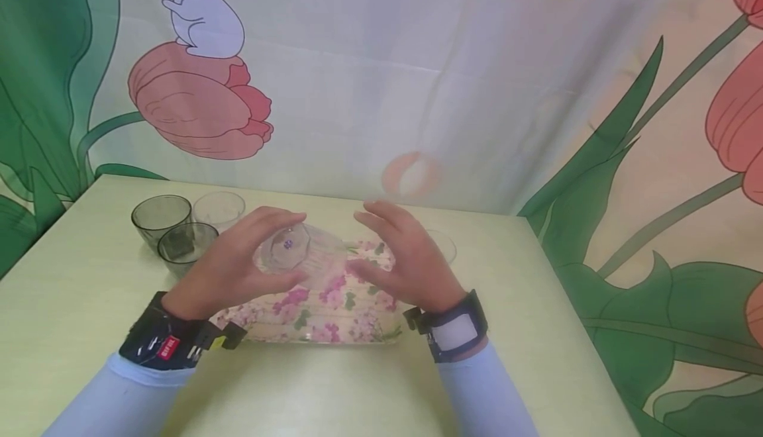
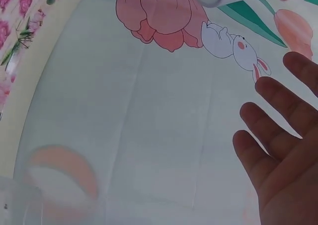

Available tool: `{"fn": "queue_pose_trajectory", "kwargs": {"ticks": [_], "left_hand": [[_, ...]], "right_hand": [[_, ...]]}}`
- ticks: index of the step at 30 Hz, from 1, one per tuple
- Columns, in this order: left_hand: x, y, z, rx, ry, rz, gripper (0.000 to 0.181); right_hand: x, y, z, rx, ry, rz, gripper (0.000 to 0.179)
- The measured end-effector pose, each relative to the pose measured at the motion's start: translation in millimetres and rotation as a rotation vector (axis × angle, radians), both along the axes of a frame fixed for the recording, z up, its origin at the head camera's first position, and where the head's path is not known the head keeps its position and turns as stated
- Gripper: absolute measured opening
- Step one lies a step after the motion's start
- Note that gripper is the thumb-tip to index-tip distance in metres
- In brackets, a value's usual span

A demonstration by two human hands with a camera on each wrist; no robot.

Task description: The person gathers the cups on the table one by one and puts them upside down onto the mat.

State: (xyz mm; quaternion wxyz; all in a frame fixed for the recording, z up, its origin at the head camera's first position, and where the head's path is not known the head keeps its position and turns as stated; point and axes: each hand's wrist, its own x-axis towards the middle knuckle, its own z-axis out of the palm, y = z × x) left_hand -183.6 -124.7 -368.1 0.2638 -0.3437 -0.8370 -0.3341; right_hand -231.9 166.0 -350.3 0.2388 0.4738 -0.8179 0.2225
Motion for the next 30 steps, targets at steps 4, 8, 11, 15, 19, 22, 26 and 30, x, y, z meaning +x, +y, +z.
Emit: {"fn": "queue_pose_trajectory", "kwargs": {"ticks": [4,8,11,15,19,22,26,30], "left_hand": [[0.5,0.3,0.2,0.006,0.01,-0.004,0.075],[0.3,0.2,-0.6,0.008,0.003,-0.013,0.076],[0.1,0.1,-1.3,0.004,-0.002,-0.015,0.077],[0.3,-0.4,-0.9,-0.006,0.002,-0.007,0.077],[1.1,-2.1,0.6,-0.008,0.004,-0.001,0.077],[1.3,-2.8,1.7,-0.009,0.002,-0.003,0.077],[0.5,-3.3,1.0,-0.014,-0.001,-0.004,0.076],[0.0,-3.9,-0.5,-0.018,-0.004,0.001,0.077]], "right_hand": [[1.3,2,1.5,-0.043,-0.006,-0.016,0.068],[1.7,6,-0.9,-0.054,-0.042,-0.043,0.061],[1.8,7,-3.8,-0.018,-0.057,-0.062,0.062],[1.8,8,-3.3,-0.006,-0.055,-0.067,0.065],[3.6,8,1.0,-0.042,-0.061,-0.053,0.068],[5.4,9,3.6,-0.046,-0.067,-0.048,0.07],[8.9,8,6.0,-0.032,-0.07,-0.044,0.073],[10.9,7,6.5,-0.028,-0.071,-0.036,0.076]]}}
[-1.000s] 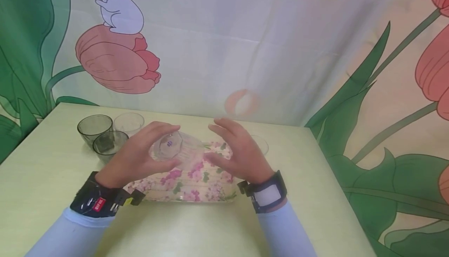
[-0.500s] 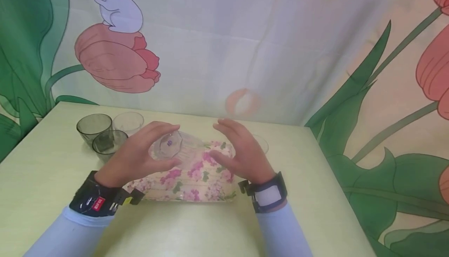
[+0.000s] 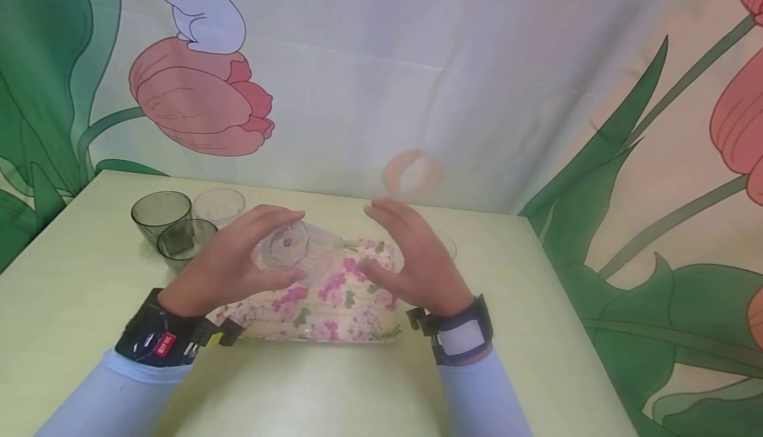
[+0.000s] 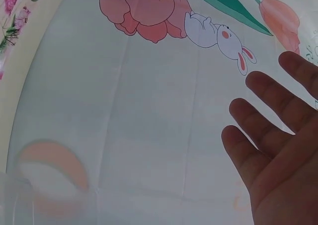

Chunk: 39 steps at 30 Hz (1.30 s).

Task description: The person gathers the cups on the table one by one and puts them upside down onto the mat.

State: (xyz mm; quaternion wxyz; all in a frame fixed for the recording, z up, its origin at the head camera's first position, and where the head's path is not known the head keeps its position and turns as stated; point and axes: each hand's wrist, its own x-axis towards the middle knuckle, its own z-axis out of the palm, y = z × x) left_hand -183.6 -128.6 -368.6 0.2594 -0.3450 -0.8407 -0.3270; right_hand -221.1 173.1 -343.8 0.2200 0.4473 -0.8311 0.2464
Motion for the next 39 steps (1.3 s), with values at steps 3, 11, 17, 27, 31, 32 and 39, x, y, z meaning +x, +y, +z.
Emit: {"fn": "queue_pose_trajectory", "kwargs": {"ticks": [3,11,17,27,31,32,39], "left_hand": [[-0.6,0.0,-0.6,-0.007,-0.002,0.004,0.077],[-2.2,1.8,-2.9,-0.026,-0.005,0.006,0.073],[-4.0,5.6,-4.2,-0.058,-0.047,0.007,0.071],[-7.8,8.4,-6.9,-0.089,-0.082,0.033,0.072],[-10.1,10.0,-6.9,-0.106,-0.102,0.04,0.072],[-10.8,10.5,-6.8,-0.112,-0.11,0.04,0.072],[-16.9,13.5,-3.1,-0.133,-0.163,0.036,0.074]], "right_hand": [[-2.0,0,-1.6,0.009,-0.004,-0.003,0.076],[-5.3,-1,-3.3,0.035,-0.006,0.007,0.075],[-6.7,-2,-6.0,0.029,0.001,0.021,0.072],[-4.3,-2,-4.1,0.015,-0.003,0.012,0.068],[-3.9,-2,-4.6,0.02,-0.005,0.007,0.067],[-4.0,-2,-5.2,0.02,-0.004,0.005,0.067],[-6.5,0,-7.5,0.011,0.006,-0.001,0.065]]}}
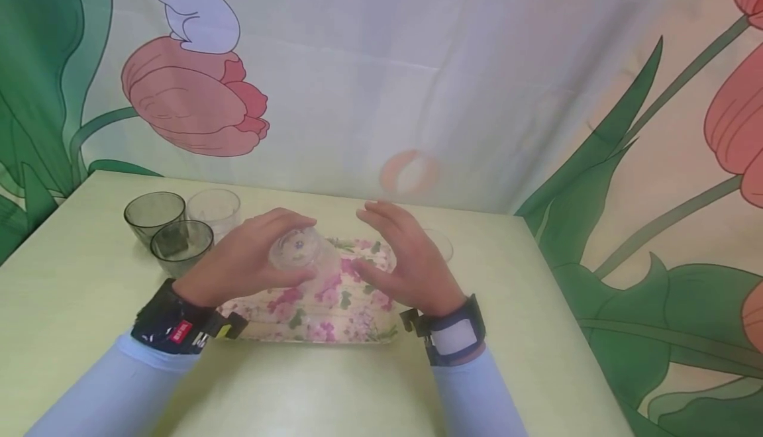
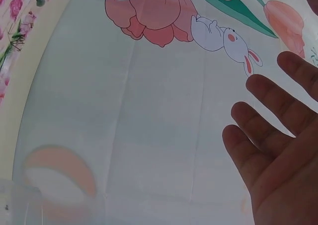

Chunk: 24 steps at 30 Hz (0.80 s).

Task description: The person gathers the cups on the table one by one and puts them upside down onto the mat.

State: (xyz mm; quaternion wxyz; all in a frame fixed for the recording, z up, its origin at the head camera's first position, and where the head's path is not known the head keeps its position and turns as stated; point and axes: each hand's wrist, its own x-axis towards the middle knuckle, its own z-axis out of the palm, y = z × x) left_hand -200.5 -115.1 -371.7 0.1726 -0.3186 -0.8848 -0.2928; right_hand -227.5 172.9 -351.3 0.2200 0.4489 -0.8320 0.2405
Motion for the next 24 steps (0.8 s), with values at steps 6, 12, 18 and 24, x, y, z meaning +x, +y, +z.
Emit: {"fn": "queue_pose_trajectory", "kwargs": {"ticks": [6,12,18,24], "left_hand": [[-5.0,2.6,1.6,-0.025,-0.022,0.014,0.075],[-10.1,5.6,1.9,-0.04,-0.018,0.037,0.074],[-15.1,8.3,1.8,-0.05,-0.023,0.054,0.071],[-20.7,10.7,-2.4,-0.081,-0.039,0.069,0.07]], "right_hand": [[0.3,0,-0.2,-0.004,-0.004,-0.002,0.065],[0.4,0,0.5,-0.01,-0.007,-0.002,0.064],[-0.1,0,-0.6,-0.014,-0.007,-0.002,0.063],[-2.3,0,-2.5,-0.009,-0.006,-0.003,0.063]]}}
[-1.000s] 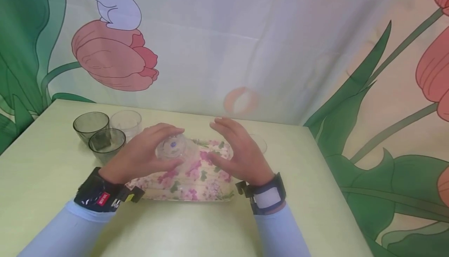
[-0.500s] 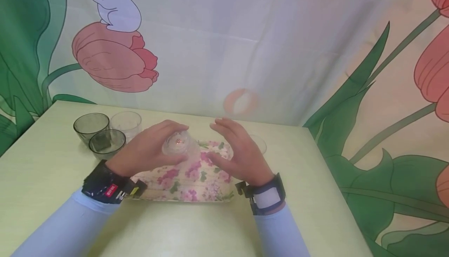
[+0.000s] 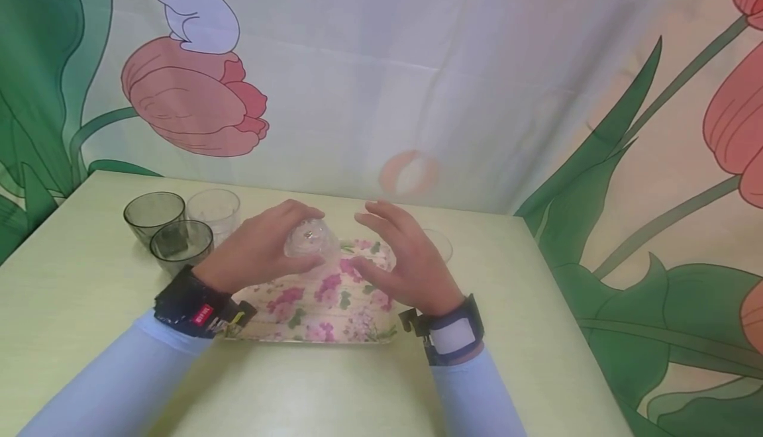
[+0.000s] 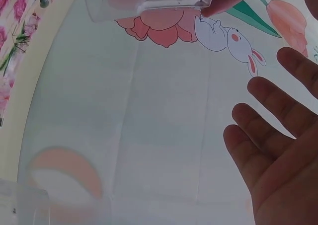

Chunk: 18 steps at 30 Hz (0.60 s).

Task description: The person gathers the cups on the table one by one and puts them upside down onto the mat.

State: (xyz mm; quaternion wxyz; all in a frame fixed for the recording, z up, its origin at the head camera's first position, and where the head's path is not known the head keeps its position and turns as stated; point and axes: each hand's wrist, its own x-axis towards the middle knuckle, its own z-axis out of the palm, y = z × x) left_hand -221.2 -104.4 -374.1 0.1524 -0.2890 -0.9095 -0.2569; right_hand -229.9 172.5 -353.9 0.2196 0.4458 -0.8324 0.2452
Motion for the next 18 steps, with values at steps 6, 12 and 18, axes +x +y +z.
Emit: {"fn": "queue_pose_trajectory", "kwargs": {"ticks": [6,12,18], "left_hand": [[-6.3,2.0,-6.2,-0.056,-0.027,0.019,0.068],[-11.4,5.3,-9.1,-0.096,-0.076,0.033,0.07],[-15.5,6.1,-12.9,-0.127,-0.086,0.048,0.069]], "right_hand": [[-1.0,0,-2.3,-0.003,-0.011,-0.004,0.063],[-0.6,0,-3.2,0.005,-0.023,-0.012,0.063],[-1.1,-2,-4.8,0.01,-0.033,-0.005,0.062]]}}
